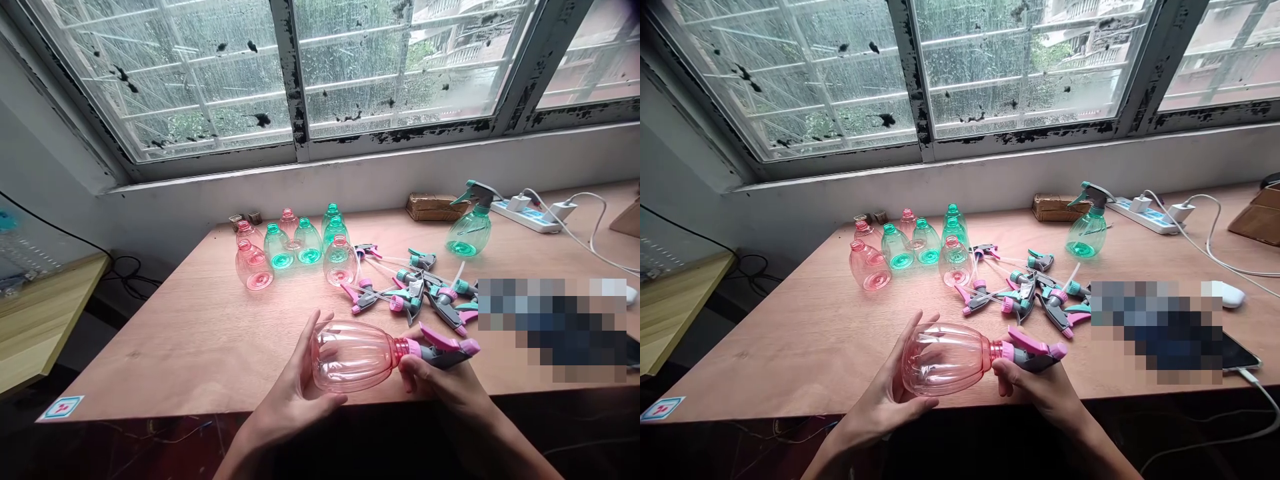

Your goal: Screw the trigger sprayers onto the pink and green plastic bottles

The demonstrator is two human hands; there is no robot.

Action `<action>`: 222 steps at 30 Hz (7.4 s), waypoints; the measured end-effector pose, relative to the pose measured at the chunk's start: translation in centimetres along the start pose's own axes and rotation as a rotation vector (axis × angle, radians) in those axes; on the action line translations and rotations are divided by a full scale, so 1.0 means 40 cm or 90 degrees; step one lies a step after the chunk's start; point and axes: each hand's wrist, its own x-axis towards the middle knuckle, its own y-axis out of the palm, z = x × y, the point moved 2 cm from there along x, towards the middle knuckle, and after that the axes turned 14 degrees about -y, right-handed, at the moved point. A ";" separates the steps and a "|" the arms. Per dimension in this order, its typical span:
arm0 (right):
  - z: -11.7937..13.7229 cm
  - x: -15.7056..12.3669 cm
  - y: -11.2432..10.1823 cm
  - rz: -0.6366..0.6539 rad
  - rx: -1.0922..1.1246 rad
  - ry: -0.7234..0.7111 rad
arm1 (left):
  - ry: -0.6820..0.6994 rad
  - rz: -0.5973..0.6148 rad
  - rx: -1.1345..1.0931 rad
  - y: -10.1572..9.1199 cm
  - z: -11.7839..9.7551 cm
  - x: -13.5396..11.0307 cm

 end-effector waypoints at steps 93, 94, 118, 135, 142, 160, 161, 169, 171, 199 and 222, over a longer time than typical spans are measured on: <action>-0.004 0.000 -0.003 0.020 -0.056 -0.017 | 0.005 -0.064 -0.026 0.002 -0.006 0.003; -0.004 0.000 -0.004 0.016 -0.054 -0.015 | 0.008 -0.056 -0.025 0.001 -0.004 0.003; 0.000 -0.003 0.001 0.009 -0.019 0.007 | -0.006 -0.044 -0.008 0.008 -0.015 0.001; -0.005 -0.009 0.000 0.014 -0.027 0.041 | 0.034 -0.065 0.017 0.005 -0.006 0.003; 0.000 -0.009 0.002 0.010 -0.015 0.046 | -0.006 -0.064 -0.024 0.006 -0.008 0.004; -0.006 -0.007 -0.007 0.068 -0.012 0.048 | 0.018 -0.068 0.034 0.000 -0.004 0.000; -0.005 -0.007 -0.007 0.068 -0.018 0.041 | 0.026 -0.063 0.036 -0.001 -0.004 -0.001; -0.007 -0.006 -0.011 0.063 -0.045 0.028 | 0.020 -0.070 -0.051 0.007 -0.017 -0.005; -0.009 -0.007 -0.012 0.064 -0.029 0.041 | 0.034 -0.064 -0.034 0.005 -0.014 -0.003; 0.000 -0.005 0.000 0.049 -0.025 0.040 | 0.015 -0.067 0.035 0.002 -0.009 -0.002; -0.001 -0.007 0.002 0.038 -0.017 0.051 | -0.012 -0.063 -0.019 0.002 -0.014 -0.004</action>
